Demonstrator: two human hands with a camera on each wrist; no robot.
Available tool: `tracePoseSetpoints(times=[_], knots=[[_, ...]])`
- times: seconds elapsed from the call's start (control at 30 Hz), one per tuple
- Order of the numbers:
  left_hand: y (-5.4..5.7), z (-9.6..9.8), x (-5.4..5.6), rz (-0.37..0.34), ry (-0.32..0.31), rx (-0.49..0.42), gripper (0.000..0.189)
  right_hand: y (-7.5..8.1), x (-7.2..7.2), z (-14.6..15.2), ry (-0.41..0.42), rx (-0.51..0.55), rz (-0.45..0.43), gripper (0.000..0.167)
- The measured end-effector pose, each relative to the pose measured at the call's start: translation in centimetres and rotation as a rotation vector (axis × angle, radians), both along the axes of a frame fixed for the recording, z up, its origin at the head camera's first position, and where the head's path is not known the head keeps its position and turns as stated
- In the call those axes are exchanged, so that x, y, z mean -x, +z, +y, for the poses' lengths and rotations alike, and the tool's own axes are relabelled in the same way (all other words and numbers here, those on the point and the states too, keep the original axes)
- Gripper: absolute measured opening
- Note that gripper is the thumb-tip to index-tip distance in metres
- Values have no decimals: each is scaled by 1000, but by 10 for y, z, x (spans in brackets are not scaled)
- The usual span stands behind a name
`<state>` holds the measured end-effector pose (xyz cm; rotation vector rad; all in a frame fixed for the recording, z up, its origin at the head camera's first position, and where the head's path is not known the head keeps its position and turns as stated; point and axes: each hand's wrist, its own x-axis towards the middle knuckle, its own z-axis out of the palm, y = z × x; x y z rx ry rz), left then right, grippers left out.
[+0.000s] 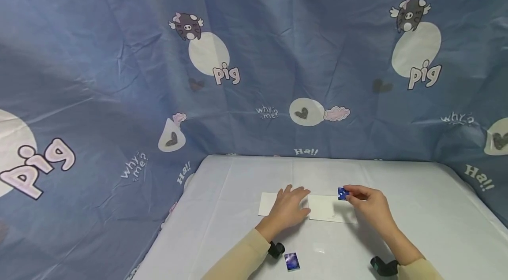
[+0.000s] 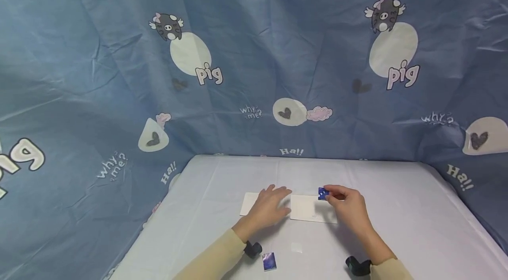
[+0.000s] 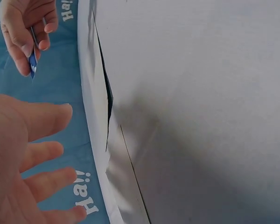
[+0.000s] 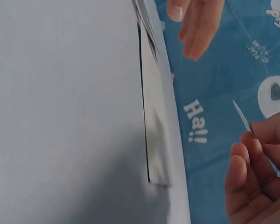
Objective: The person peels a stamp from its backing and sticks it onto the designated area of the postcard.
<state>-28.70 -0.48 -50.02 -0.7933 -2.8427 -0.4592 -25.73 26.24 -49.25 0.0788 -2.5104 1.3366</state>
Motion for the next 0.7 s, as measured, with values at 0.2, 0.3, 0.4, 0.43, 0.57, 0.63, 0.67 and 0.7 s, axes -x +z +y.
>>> tracePoseSetpoints(times=[0.2,0.3,0.4,0.43,0.57,0.63,0.67,0.7], knots=[[-1,5,8,-27,2,59,56,-2,11,14,20,9,-24,27],[-2,7,9,-55,-1,85,59,-6,17,19,35,-13,-49,27],[-4,9,9,-72,-10,113,61,-9,20,21,52,-38,-74,26],[-4,9,9,-72,-14,119,61,-11,21,21,57,-47,-81,26],[-5,10,10,-58,-33,135,61,-15,25,21,73,-77,-98,25],[-5,10,11,-52,-44,140,61,-16,26,21,76,-90,-106,25],[-5,10,11,-52,-48,143,61,-17,26,22,78,-96,-108,24],[-6,10,12,-53,-51,145,61,-18,27,22,82,-102,-112,24]])
